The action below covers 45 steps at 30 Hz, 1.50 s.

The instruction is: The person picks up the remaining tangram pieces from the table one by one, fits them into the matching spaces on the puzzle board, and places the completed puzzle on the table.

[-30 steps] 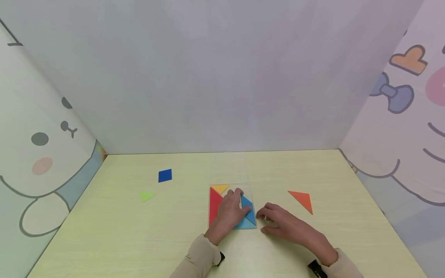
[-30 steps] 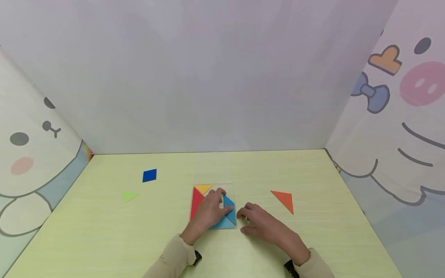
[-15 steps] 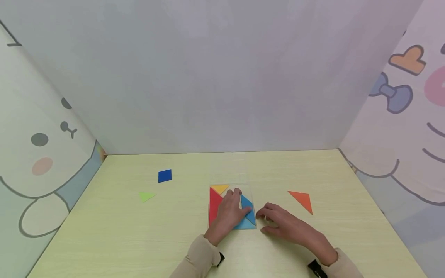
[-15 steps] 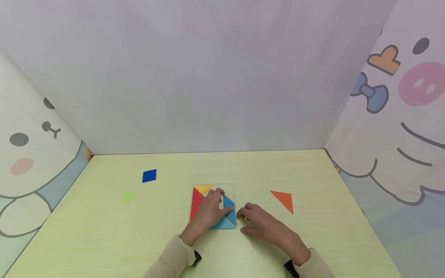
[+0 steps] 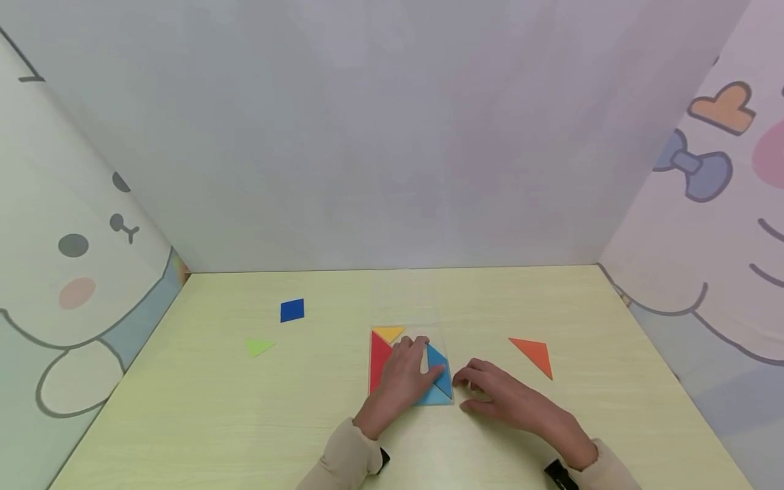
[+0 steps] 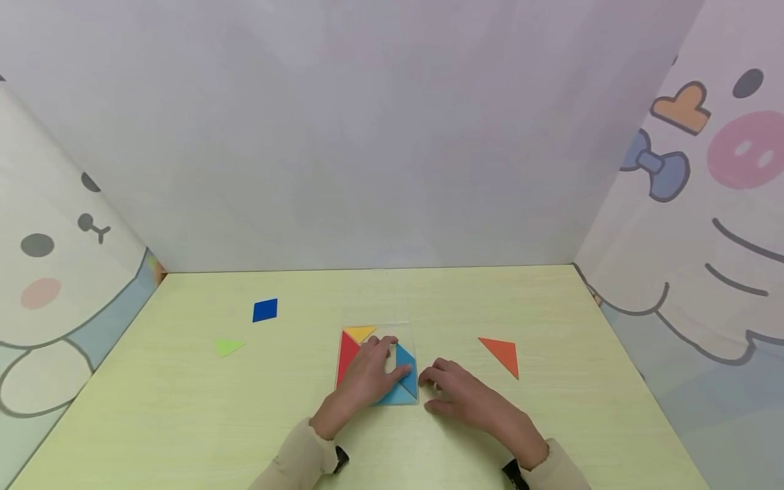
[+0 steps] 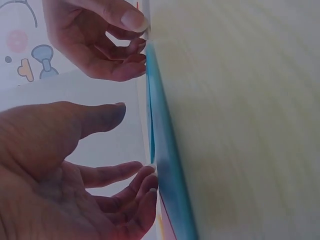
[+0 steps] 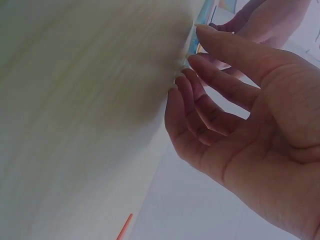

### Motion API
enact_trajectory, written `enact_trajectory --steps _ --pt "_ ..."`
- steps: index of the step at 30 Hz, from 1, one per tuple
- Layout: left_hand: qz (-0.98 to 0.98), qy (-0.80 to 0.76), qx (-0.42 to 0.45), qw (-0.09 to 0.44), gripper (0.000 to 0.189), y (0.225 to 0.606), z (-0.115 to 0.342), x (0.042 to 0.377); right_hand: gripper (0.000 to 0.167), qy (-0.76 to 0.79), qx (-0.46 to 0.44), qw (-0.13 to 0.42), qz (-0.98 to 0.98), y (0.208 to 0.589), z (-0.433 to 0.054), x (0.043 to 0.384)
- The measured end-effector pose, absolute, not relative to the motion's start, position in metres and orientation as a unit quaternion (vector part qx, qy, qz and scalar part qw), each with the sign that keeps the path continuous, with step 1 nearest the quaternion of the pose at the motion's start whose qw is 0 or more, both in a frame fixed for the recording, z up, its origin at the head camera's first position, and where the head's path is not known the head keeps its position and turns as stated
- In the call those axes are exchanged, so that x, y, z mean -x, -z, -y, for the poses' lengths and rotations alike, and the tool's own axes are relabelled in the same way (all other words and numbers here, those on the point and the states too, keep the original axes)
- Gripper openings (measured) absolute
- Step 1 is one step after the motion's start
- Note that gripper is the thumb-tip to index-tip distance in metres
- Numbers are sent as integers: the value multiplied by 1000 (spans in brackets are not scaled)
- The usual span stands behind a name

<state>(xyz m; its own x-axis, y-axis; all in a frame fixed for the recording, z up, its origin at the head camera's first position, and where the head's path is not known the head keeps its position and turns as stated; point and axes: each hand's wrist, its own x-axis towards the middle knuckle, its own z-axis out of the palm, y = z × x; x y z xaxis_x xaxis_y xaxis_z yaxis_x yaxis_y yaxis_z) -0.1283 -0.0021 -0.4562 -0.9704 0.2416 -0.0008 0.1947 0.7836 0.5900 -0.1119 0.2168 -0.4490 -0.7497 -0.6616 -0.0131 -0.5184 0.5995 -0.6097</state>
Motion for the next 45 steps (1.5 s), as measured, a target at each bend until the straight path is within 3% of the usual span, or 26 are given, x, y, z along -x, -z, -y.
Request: enact_trajectory --steps 6,22,45 --pt "-941 -306 -141 6 45 452 7 125 28 302 327 124 -887 449 -219 113" --pt "-938 -320 -131 -15 28 451 28 119 26 313 331 117 -882 451 -221 113" --pt "-945 -311 -98 -32 34 454 62 115 26 317 328 125 -881 453 -218 113"
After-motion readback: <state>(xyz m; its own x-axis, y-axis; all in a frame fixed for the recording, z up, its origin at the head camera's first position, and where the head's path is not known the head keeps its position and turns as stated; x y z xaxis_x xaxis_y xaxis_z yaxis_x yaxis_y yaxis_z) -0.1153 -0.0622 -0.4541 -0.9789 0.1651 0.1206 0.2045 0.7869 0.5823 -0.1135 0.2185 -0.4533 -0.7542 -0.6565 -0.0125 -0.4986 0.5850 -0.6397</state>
